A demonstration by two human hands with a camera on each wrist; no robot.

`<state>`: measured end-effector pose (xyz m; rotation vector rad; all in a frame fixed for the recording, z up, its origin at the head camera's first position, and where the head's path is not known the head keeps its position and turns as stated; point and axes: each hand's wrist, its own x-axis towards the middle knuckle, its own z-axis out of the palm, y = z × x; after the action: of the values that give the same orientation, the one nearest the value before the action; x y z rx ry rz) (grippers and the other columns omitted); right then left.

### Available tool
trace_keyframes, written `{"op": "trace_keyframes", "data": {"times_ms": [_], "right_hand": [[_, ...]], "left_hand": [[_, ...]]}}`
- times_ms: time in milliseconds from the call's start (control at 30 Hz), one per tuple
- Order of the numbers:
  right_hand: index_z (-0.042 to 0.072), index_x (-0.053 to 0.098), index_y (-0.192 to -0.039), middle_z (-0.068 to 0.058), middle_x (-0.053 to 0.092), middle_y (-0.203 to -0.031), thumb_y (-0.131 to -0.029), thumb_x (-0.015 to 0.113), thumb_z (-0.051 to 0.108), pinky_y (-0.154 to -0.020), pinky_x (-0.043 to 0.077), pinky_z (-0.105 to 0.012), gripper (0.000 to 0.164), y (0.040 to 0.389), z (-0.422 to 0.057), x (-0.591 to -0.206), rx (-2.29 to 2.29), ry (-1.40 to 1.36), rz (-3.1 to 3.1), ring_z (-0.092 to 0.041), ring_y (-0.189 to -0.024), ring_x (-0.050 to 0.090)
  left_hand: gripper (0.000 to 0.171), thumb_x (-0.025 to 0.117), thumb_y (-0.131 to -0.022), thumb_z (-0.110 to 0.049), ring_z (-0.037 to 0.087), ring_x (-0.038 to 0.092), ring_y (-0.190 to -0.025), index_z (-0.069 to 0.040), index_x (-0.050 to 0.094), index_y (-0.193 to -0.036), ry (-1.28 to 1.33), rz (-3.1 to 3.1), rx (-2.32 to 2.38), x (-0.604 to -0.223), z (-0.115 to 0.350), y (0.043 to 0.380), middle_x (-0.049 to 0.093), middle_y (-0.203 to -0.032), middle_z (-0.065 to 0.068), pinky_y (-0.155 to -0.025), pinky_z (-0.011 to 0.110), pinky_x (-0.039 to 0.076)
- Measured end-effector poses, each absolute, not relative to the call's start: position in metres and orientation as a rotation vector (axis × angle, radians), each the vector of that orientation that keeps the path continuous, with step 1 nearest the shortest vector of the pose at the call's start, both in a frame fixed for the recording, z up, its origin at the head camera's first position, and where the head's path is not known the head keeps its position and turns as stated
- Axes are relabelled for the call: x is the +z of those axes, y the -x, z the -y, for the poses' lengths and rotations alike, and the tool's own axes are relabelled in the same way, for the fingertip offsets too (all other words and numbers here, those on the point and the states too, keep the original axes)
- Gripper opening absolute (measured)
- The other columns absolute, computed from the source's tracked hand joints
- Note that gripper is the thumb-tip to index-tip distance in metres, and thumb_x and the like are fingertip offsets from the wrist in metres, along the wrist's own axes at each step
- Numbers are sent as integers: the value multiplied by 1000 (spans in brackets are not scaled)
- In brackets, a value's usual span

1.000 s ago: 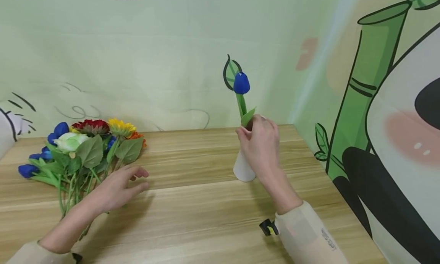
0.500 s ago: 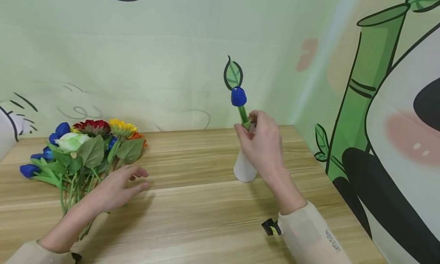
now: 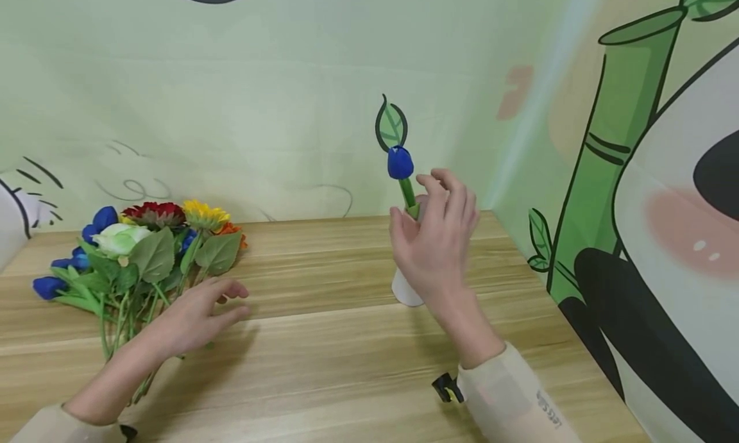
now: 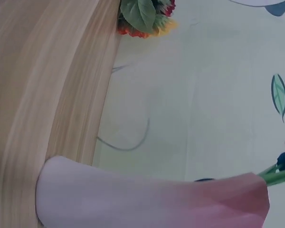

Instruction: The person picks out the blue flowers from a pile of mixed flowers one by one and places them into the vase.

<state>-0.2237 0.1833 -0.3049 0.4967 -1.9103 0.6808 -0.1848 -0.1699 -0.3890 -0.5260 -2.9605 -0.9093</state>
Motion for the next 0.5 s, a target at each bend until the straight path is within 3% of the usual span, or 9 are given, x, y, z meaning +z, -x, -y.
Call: {"op": "trace_keyframes", "data": {"times_ms": [133, 300, 500], "right_hand": [[-2, 58, -115, -22, 54, -117, -89, 69, 12, -85, 32, -50, 31, 219, -177, -305, 647, -576, 1814, -42, -103, 46], [-2, 63, -99, -17, 64, -95, -92, 67, 8, -79, 48, -45, 13, 212, -173, -306, 563, -735, 1876, -36, -87, 59], [0, 67, -105, -12, 70, -97, -94, 73, 13, -78, 56, -39, 19, 208, -167, -316, 485, -850, 2243, -26, -89, 65]], "left_hand": [[26, 72, -98, -24, 37, 61, -111, -6, 68, -117, 525, 2955, -899, -388, 170, 185, 65, -118, 16, -88, 56, 50], [27, 71, -98, -24, 38, 61, -111, -6, 68, -118, 521, 2952, -882, -388, 171, 184, 64, -119, 16, -88, 56, 50], [30, 71, -98, -25, 39, 61, -111, -5, 67, -120, 509, 2956, -874, -387, 172, 184, 64, -119, 17, -87, 57, 50]]}}
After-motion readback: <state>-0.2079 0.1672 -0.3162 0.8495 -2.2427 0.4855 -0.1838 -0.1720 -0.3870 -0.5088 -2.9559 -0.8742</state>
